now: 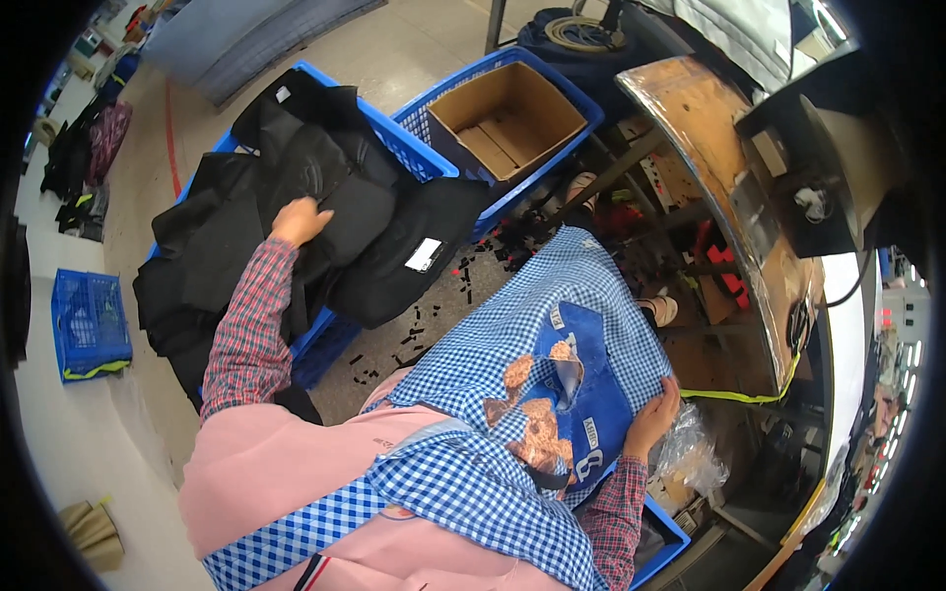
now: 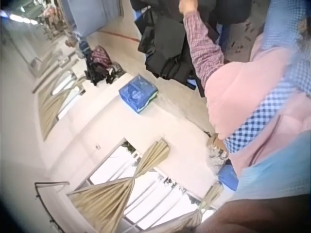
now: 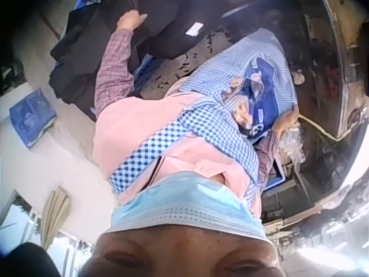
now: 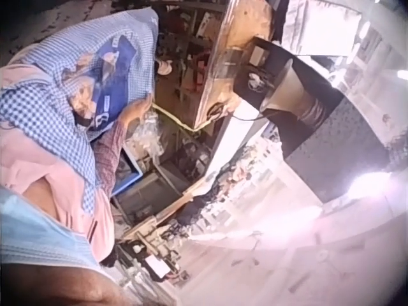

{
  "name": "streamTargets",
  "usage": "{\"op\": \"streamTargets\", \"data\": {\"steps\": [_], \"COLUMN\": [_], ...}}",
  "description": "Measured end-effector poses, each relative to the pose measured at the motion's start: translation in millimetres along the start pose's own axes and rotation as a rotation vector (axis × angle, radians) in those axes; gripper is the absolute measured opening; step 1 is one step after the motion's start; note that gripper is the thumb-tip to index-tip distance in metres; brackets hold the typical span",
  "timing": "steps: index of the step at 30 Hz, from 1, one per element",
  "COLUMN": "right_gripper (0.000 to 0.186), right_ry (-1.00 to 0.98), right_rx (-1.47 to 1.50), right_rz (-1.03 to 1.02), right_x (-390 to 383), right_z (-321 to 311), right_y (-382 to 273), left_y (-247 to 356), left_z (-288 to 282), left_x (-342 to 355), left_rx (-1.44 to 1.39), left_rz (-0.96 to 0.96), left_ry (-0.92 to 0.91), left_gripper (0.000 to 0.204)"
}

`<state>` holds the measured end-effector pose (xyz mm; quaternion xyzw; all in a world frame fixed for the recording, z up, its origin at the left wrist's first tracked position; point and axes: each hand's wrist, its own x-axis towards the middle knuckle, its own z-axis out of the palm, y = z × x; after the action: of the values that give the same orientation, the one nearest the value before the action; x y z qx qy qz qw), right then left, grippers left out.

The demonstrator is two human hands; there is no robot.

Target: Trimming excess threads and assembling black fabric bag components using scissors at a manufacturing workstation.

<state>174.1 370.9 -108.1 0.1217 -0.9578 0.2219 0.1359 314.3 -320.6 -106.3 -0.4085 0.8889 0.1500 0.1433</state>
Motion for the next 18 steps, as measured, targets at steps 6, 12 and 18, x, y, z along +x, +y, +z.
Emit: {"op": "streamTargets", "data": {"steps": [6,12,18], "right_gripper": [0.033,0.032,0.029], "right_ry": [-0.018,0.012,-0.115], "right_rx": [0.016,0.039,0.009], "right_rz": [0.009,0.02,-0.115], "right_x": [2.6,-0.1,33.7], "right_z": [0.1,2.6,-7.8], "right_y": [-3.9,-2.8,-23.7], "left_y": [-26.1,-53.8,6.0], "left_z": [56.8,109.3,47.8], "left_x": [6.4,45.4,10.7], "left_rx": [-0.607,-1.782,-1.204], "left_rz": [-0.305,-0.36,0.018], "left_ry": [-0.159,0.019,0.442], "left_gripper": [0.071,0.056,0.042]}}
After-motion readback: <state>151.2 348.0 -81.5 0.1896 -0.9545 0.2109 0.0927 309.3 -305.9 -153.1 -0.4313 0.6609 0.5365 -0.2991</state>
